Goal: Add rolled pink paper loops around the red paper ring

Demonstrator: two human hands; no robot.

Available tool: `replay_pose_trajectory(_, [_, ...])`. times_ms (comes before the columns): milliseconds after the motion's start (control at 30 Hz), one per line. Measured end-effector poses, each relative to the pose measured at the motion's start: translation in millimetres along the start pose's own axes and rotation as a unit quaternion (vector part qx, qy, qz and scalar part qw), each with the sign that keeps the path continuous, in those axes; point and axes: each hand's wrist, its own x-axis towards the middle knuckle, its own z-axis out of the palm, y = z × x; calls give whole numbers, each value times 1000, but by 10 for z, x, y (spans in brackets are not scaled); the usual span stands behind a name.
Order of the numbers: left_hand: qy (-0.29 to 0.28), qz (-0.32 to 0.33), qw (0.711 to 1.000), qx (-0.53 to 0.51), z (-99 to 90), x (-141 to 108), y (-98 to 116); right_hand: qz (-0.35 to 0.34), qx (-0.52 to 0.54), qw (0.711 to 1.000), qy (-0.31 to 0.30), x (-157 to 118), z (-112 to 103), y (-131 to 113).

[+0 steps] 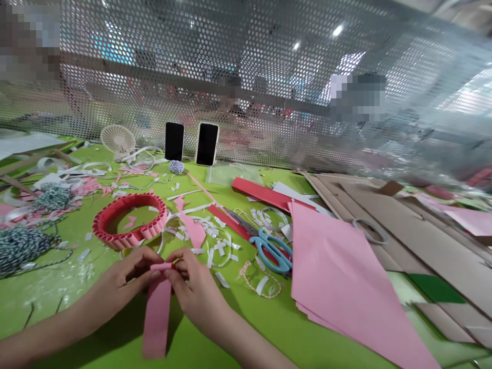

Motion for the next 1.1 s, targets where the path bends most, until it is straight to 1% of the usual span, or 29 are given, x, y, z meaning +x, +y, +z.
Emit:
replay_pose_trajectory(100, [18,0,1000,23,3,-13,-2,1,48,999,3,3,14,19])
replay_pose_trajectory(167, [23,-1,999,30,1,-21,-10,7,62,998,4,10,13,24])
replay_pose_trajectory(267, [23,1,999,33,0,-24,-23,9,61,998,9,20,3,13])
replay_pose_trajectory(400, [9,-2,999,33,7,-24,-13,9,63,998,18,29,-5,-3])
replay_pose_trajectory(567, [-13,-45,999,6,3,-18,20,1,72,997,22,33,-3,-7])
replay_pose_trajectory(633, [-18,-46,999,1,-2,-9,21,3,72,997,22,31,-7,-10])
replay_pose_trajectory(833, [0,-34,999,-21,-9,7,-2,-2,75,997,23,30,-15,18])
replay_pose_trajectory(900, [9,-28,999,-29,-6,1,-4,8,74,997,31,36,-11,31])
replay_pose_trajectory(1033, [7,-21,999,-47,3,-16,-5,56,62,996,36,42,-4,12])
replay_pose_trajectory(1100, [8,-26,998,-50,5,-20,-5,61,60,996,40,38,-5,-12])
